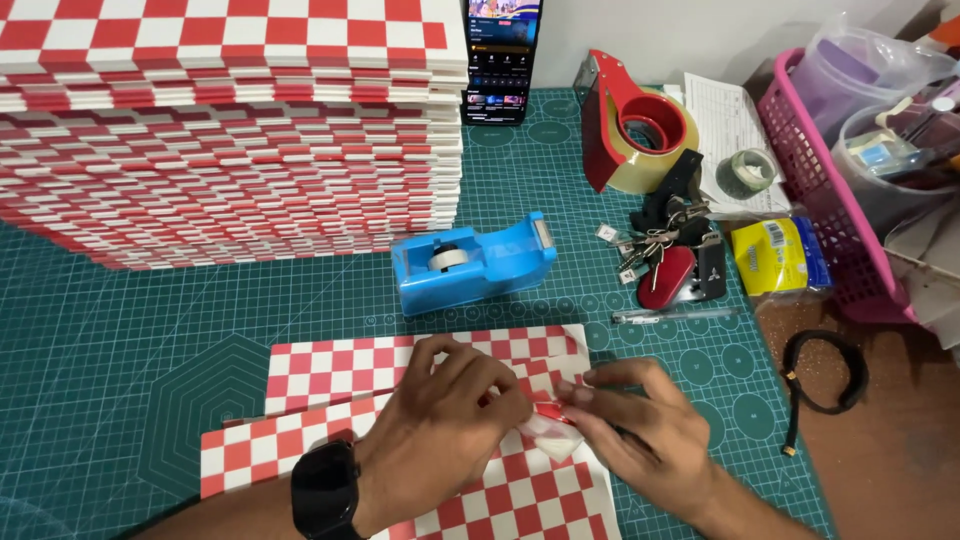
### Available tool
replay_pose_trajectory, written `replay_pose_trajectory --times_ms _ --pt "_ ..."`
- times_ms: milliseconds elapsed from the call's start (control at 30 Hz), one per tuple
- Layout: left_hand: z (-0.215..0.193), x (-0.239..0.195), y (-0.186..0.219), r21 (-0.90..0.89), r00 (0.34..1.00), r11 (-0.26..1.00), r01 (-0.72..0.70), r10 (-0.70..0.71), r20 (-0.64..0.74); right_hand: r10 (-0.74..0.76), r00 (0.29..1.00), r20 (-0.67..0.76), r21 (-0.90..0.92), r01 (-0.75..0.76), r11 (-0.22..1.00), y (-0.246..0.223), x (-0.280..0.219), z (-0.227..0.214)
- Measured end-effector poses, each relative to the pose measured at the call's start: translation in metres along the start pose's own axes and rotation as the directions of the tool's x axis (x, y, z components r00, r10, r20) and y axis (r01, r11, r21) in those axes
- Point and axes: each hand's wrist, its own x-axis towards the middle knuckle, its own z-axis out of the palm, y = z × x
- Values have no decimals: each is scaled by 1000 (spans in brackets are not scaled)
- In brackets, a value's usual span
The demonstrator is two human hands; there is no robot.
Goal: The person is folding checkered paper sheets and stacking them on a workspace.
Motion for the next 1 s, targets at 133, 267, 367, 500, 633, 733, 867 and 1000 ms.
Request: replay_pose_trajectory --times_ms 133,267,367,500,633,733,867,1000 --pt "0 -1 0 50 1000 999 -9 8 13 253 965 69 -2 -253 967 -6 3 1" --pt "-5 4 0 105 999 994 -33 37 -39 455 889 55 245 -454 856 -5 -1 5" --pt "-2 3 1 81 999 996 -23 27 -41 411 911 -36 235 -392 889 -6 -7 6" --pt "-1 3 0 69 999 998 -8 11 -46 390 916 -97 140 -376 916 4 -22 5" --pt "-2 5 0 75 999 997 -13 16 -47 392 916 -84 181 -373 910 -2 -11 4" --pt "-3 6 0 59 999 998 -12 15 -48 326 942 -77 154 -312 938 0 -9 6" --pt "-3 5 1 51 1000 999 -9 10 -18 165 986 -32 261 -152 953 18 -29 3" --pt "-2 3 1 52 1000 998 -23 23 5 377 918 123 -104 -366 925 12 -6 -1"
